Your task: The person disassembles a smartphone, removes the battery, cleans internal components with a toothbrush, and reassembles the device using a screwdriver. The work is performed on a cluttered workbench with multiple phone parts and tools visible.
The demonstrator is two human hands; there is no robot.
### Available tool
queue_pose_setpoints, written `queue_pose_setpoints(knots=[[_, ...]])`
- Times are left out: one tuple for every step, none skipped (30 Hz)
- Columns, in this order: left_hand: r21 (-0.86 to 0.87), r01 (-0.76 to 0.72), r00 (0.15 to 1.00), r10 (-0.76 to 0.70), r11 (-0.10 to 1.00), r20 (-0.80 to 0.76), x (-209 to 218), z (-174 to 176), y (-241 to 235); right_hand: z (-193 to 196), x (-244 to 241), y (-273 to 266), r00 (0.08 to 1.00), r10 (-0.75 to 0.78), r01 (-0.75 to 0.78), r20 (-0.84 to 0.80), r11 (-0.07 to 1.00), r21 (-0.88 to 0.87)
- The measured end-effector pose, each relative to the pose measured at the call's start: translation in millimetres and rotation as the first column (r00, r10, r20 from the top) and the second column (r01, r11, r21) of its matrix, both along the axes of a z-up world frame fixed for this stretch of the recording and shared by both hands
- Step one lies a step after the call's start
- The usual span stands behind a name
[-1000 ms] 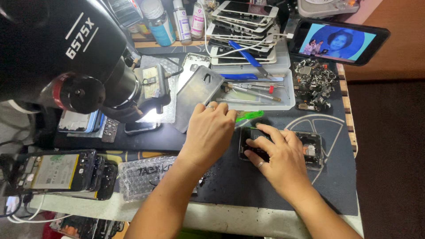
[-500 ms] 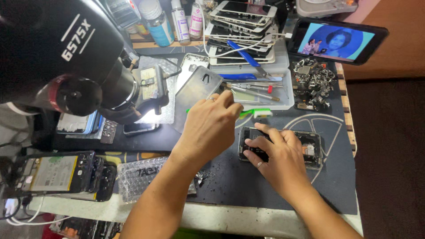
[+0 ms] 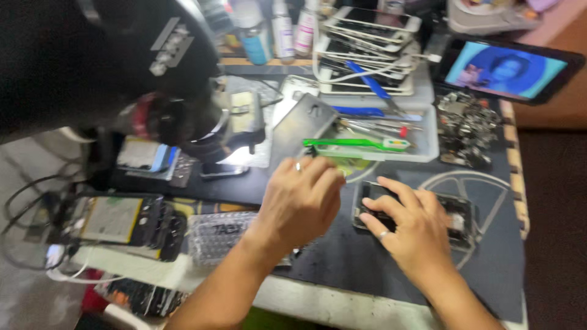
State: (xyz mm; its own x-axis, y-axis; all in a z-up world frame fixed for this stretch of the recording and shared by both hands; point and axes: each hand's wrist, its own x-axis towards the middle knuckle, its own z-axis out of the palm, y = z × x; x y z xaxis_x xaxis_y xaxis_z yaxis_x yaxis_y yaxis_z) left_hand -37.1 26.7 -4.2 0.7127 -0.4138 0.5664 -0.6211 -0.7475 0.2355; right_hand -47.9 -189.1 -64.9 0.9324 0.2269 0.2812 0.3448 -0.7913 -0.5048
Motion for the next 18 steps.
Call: queue_pose_setpoints(knots=[[-0.006,-0.002,1.0,0.002,1.0,-0.031,-14,2,6,-1,2,2,1.0,0.007,-0.007,0.012,1.0,0.005],[-0.007,-0.025,0.999,0.025,1.0,-0.031,-27,1,11,-2,0,1,1.0,0.001,-0.001,0.014,1.0,0.006],[-0.009,-0.048,0.998,0.047,0.999,-0.032,-39,0,18,-3,0,1,1.0,-0.004,0.004,0.017,1.0,0.007],[-0.014,-0.069,0.997,0.068,0.998,-0.035,-49,-3,25,-5,0,0,1.0,-0.001,0.001,0.02,1.0,0.009],[0.005,-0.093,0.995,0.093,0.996,-0.025,-56,-7,33,-8,1,0,1.0,0.003,-0.003,0.023,1.0,0.011],[0.023,-0.119,0.993,0.119,0.993,-0.024,-66,-11,41,-10,-1,-1,1.0,0.008,-0.008,0.017,1.0,0.011],[0.042,-0.144,0.989,0.145,0.989,-0.023,-75,-15,50,-12,-3,-3,1.0,0.003,-0.003,0.017,1.0,-0.01],[0.059,-0.188,0.981,0.19,0.98,-0.028,-81,-18,59,-13,-3,-3,1.0,0.005,-0.005,0.026,1.0,-0.026],[0.076,-0.231,0.972,0.234,0.97,-0.033,-88,-19,67,-14,-3,-2,0.999,0.008,-0.006,0.036,0.999,-0.041],[0.092,-0.264,0.963,0.267,0.96,-0.031,-91,-20,74,-14,-3,-2,1.0,0.007,-0.006,0.022,0.999,-0.04],[0.098,-0.297,0.953,0.301,0.95,-0.034,-94,-19,79,-14,-3,-2,1.0,0.006,-0.006,0.009,0.999,-0.039],[0.103,-0.323,0.944,0.328,0.941,-0.039,-97,-18,83,-14,-4,-3,1.0,-0.001,0.001,-0.007,0.999,-0.041],[0.108,-0.349,0.934,0.355,0.931,-0.044,-98,-18,86,-15,-3,-3,1.0,0.003,-0.003,0.015,0.999,-0.049],[0.102,-0.36,0.93,0.365,0.927,-0.035,-101,-18,87,-16,-3,-4,0.999,0.014,-0.012,0.03,0.998,-0.06],[0.095,-0.371,0.927,0.375,0.924,-0.027,-102,-18,90,-17,-3,-5,0.999,0.024,-0.021,0.045,0.997,-0.072],[0.089,-0.388,0.92,0.391,0.917,-0.02,-104,-18,92,-19,-4,-5,0.999,0.024,-0.022,0.032,0.997,-0.068],[0.047,-0.387,0.922,0.388,0.921,-0.013,-107,-17,94,-19,-5,-6,1.0,0.023,-0.022,0.019,0.998,-0.065],[0.004,-0.377,0.926,0.377,0.926,0.002,-107,-16,98,-20,-5,-6,1.0,0.014,-0.013,0.013,0.998,-0.059]])
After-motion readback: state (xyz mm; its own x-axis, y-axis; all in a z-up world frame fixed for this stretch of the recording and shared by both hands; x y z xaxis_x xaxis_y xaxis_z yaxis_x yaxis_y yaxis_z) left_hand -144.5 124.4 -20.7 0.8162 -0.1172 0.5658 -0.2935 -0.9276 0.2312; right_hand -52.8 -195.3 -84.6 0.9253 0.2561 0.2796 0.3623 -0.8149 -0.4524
